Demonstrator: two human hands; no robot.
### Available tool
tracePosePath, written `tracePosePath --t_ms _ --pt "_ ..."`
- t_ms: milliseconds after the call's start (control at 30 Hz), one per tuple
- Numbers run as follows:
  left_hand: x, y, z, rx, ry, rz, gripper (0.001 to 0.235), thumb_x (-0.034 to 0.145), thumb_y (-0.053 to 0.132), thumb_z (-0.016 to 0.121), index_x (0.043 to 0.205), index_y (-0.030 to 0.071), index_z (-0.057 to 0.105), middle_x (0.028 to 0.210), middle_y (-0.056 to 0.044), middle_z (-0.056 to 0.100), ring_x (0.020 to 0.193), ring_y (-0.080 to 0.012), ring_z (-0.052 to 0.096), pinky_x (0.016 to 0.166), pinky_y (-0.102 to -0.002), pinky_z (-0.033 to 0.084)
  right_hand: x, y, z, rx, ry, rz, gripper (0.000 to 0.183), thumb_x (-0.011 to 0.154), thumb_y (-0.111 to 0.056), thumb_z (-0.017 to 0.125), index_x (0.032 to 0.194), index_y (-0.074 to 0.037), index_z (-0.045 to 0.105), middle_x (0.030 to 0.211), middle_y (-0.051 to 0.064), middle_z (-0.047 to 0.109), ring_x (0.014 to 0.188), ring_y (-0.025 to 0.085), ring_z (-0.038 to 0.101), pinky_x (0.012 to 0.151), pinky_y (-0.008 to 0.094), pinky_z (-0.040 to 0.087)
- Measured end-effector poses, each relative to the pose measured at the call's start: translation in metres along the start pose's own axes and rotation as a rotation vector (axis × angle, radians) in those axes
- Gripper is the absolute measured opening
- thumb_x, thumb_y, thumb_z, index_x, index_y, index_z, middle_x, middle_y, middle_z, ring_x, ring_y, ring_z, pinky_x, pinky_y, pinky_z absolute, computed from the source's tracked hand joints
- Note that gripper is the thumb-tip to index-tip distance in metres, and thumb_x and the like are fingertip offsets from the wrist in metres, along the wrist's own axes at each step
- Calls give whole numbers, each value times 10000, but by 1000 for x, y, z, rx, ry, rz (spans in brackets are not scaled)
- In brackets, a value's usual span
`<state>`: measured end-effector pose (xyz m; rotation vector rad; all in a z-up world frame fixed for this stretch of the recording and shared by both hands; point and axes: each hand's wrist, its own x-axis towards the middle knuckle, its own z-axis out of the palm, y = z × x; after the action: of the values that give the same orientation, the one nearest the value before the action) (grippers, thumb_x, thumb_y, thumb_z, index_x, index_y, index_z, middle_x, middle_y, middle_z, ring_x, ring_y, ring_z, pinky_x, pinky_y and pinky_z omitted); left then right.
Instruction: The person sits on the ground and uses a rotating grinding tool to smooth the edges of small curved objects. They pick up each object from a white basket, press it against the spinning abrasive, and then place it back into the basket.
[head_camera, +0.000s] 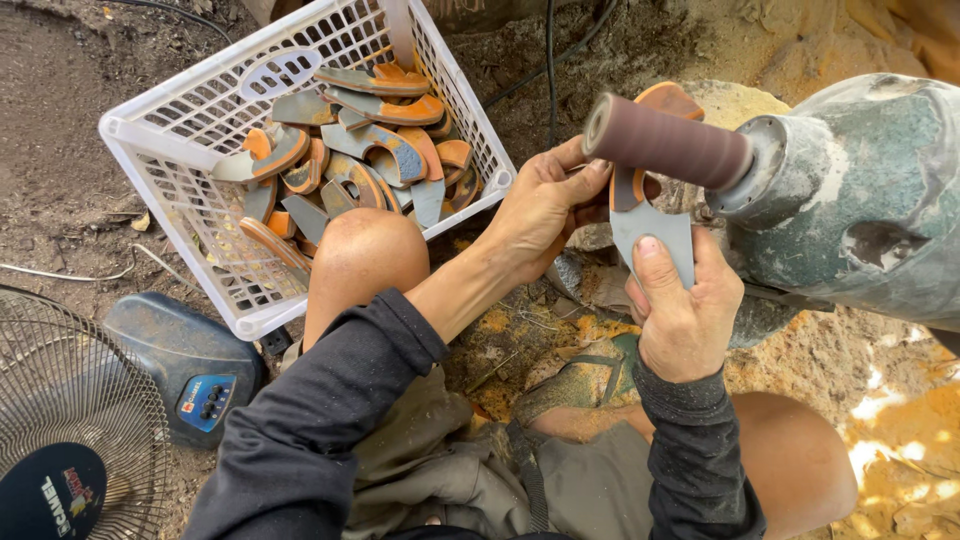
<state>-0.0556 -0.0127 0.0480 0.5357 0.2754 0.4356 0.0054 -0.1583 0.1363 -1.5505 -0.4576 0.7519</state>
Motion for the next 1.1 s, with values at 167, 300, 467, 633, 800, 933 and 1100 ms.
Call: tracePosePath --t_ms 167,300,467,633,800,933,1100 --pt "-17 3 0 61 22 -29 200 1095 207 560 1189 44 627 1075 -97 759 995 -164 729 921 -361 615 -7 -3 -5 -30 -35 36 204 1012 -118 621 1133 45 611 833 20 571 569 46 421 476 210 349" --pt "-29 7 -1 40 9 -39 168 1111 184 541 1142 35 612 1091 -118 755 1019 -180 727 932 -359 604 -12 -4 -7 -15 -52 78 205 1006 -127 637 1103 52 614 826 19 566 564 44 416 471 211 333" --pt "-48 9 -1 18 55 -116 145 1097 149 516 1151 44 600 1127 -91 714 1054 -178 711 949 -358 611 -19 -10 -12 -5 -77 218 241 951 -127 650 1125 38 651 746 -3 532 517 36 389 429 203 277" --pt "-53 8 1 -2 106 -158 167 1098 166 510 1180 55 604 1128 -57 712 1060 -156 685 946 -336 594 -12 -12 -13 -96 -73 275 237 951 -143 656 1089 49 657 720 -12 538 513 38 393 419 211 274" --pt "-33 -1 5 -8 79 -113 224 1086 177 503 1250 86 626 1108 -19 707 1011 -129 670 938 -333 570 -11 -14 -6 -424 -21 41 219 978 -172 671 1048 34 654 785 19 610 598 57 515 511 224 445" --pt "-2 -13 0 -78 39 -31 215 1094 136 539 1262 78 659 1021 -35 701 898 -128 652 838 -366 554 -2 -14 -2 -629 24 -189 208 1047 -160 641 1088 44 638 832 100 652 681 161 601 630 310 497" --pt "39 -27 -12 -48 46 61 118 1042 54 596 1085 64 705 968 -44 736 839 -124 660 732 -308 552 16 1 5 -771 99 -421 227 1088 -150 649 1156 56 581 992 203 708 858 308 744 759 403 565"
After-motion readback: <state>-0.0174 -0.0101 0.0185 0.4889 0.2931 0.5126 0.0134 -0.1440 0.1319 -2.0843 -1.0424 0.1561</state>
